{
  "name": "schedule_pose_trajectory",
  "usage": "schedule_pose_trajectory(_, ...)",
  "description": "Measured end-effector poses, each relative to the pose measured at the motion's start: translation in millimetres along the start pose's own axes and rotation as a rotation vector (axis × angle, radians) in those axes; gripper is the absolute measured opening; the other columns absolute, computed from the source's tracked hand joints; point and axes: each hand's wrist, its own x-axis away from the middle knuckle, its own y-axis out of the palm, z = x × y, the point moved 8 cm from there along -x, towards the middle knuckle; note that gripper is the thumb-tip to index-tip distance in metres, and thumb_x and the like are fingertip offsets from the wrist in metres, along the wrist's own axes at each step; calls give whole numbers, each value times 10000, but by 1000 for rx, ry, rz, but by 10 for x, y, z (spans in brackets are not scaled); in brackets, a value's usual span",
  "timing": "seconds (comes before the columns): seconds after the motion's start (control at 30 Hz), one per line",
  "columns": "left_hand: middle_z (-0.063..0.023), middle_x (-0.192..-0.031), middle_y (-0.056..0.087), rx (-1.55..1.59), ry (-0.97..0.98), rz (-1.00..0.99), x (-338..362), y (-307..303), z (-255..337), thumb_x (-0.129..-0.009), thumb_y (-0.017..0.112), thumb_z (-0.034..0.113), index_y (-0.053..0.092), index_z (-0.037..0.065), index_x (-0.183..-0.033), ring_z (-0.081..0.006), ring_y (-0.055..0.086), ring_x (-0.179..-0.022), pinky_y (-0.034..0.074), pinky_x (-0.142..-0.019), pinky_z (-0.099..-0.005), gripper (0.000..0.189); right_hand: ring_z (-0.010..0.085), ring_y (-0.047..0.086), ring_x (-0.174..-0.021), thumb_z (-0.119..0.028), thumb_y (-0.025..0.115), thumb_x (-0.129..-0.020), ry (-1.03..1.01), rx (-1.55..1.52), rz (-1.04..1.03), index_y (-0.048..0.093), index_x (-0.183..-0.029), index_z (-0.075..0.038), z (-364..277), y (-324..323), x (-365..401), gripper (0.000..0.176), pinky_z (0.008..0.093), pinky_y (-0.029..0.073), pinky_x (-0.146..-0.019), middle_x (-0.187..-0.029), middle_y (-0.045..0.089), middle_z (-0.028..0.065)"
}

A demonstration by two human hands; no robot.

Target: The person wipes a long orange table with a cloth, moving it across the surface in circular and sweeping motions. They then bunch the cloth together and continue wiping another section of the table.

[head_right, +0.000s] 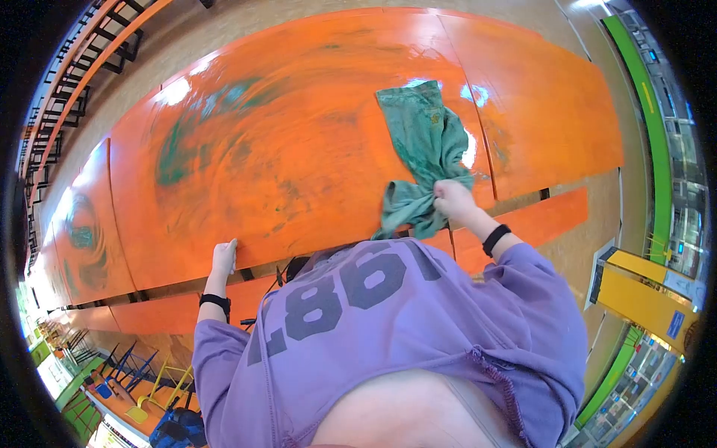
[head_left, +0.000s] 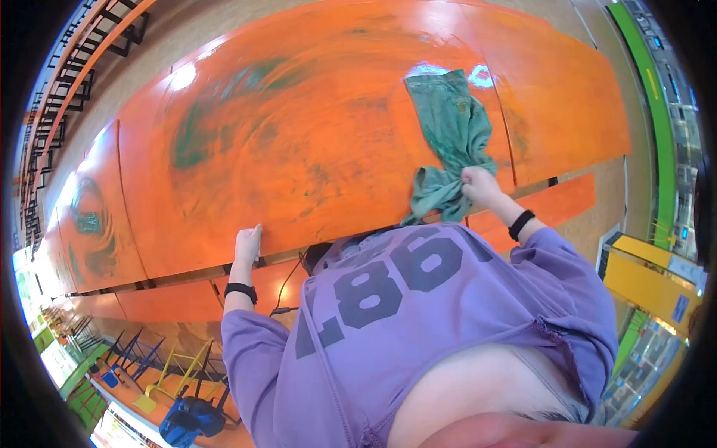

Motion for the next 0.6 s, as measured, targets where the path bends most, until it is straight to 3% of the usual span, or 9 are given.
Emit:
schedule_pose_trajectory(0.07,-24,-388,395,-20,12,1,-12,-15,-17,-856,504,314,408,90,-497,-136,404,-283,316,-276,-280,434,339,539,-760,-133,528,-622,159,28,134,532,-673,-59,472,-283,-20,91,428,428,-657,-715,550,158)
schedule_pose_trajectory(0.2,-23,-390,392,-10,-13,-2,-8,-21,-15,-854,504,312,411,91,-494,-138,402,-280,314,-276,-281,433,337,537,-861,-120,503,-679,441,420,339,574,-775,-95,1208,-843,-162,123,429,425,-760,-881,561,138)
schedule_pose_trajectory(0.4,-39,-384,399,-8,-47,16,-32,-39,-84,-845,495,290,428,77,-494,-159,397,-270,317,-280,-297,416,334,533,-913,-133,511,-701,652,515,508,553,-952,-83,1275,-827,-190,260,451,411,-800,-987,552,146)
schedule_pose_trajectory(0.47,-42,-379,397,9,-32,13,-37,-38,-87,-841,492,277,423,76,-484,-164,397,-269,312,-281,-302,415,336,442,-1089,-293,577,-729,595,501,554,510,-1136,-62,1028,-714,-41,473,485,312,-939,-1165,478,172)
schedule_pose_trajectory(0.53,-43,-375,393,20,-33,12,-49,-46,-114,-837,490,267,417,76,-475,-166,398,-269,308,-282,-303,416,330,385,-1150,-394,611,-713,595,494,597,466,-1210,-59,925,-612,63,617,503,276,-963,-1224,431,176)
schedule_pose_trajectory(0.6,-42,-370,388,22,-46,10,-64,-60,-116,-833,490,260,409,79,-465,-165,398,-269,304,-282,-301,418,340,390,-1136,-411,619,-710,651,449,598,452,-1227,-57,893,-687,138,649,479,289,-958,-1228,414,191)
